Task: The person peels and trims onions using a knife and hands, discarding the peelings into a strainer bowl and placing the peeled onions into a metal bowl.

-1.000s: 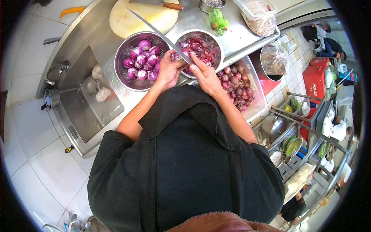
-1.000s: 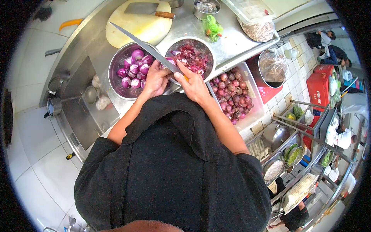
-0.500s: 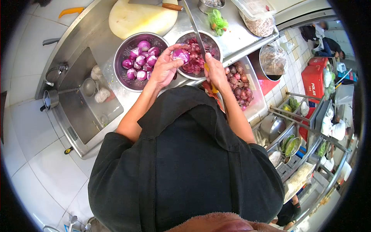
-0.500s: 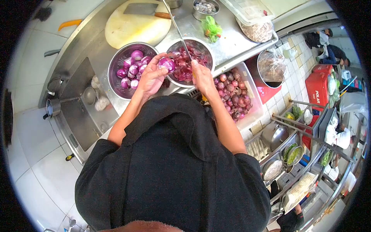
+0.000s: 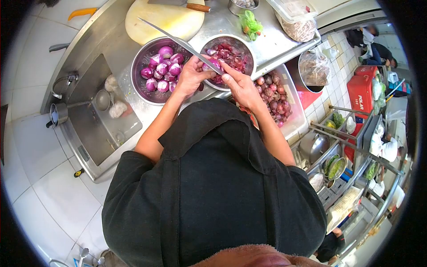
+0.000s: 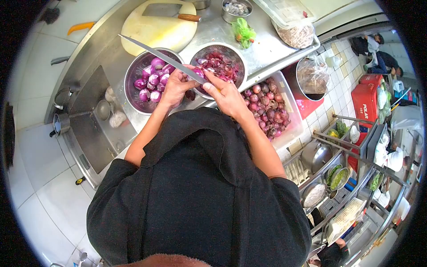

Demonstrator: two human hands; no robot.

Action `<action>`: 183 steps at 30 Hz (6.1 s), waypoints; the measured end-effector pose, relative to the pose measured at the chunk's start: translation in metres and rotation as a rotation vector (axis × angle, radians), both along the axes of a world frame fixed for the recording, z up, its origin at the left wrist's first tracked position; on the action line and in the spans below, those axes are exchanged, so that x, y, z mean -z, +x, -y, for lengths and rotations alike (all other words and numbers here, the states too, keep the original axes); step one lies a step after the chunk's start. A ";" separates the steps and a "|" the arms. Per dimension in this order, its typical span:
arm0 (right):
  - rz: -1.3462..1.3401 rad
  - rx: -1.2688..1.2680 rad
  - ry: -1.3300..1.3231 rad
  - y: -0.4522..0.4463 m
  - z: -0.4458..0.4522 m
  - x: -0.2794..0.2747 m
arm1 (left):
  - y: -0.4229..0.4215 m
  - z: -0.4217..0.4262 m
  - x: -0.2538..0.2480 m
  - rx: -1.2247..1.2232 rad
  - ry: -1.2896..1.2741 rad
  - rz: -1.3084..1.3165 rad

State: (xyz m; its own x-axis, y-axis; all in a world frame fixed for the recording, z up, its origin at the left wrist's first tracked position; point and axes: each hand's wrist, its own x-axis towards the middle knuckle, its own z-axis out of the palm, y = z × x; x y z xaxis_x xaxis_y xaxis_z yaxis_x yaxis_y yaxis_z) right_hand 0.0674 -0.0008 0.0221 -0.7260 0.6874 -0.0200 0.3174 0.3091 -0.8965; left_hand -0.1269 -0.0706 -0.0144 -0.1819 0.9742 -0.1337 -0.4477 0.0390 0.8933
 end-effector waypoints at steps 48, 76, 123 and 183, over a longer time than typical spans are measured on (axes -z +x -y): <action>0.257 0.269 -0.411 0.006 -0.001 0.007 | -0.025 0.053 0.006 -0.123 0.044 -0.293; -0.211 0.566 -0.565 0.110 0.014 0.023 | 0.069 0.016 0.016 0.165 0.194 -0.957; 0.020 1.347 -1.004 0.361 0.107 0.165 | 0.397 -0.110 0.261 0.837 -0.383 -1.408; 0.269 0.230 0.072 0.034 0.013 0.009 | 0.026 -0.007 0.005 -0.057 -0.027 0.142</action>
State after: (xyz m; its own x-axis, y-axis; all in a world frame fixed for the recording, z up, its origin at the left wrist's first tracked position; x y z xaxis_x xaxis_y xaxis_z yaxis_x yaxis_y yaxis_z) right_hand 0.1018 -0.0136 0.0132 -0.5276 0.8387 -0.1345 0.6074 0.2618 -0.7501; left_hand -0.1007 -0.0638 -0.0191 -0.2142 0.9586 -0.1877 -0.5720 0.0326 0.8196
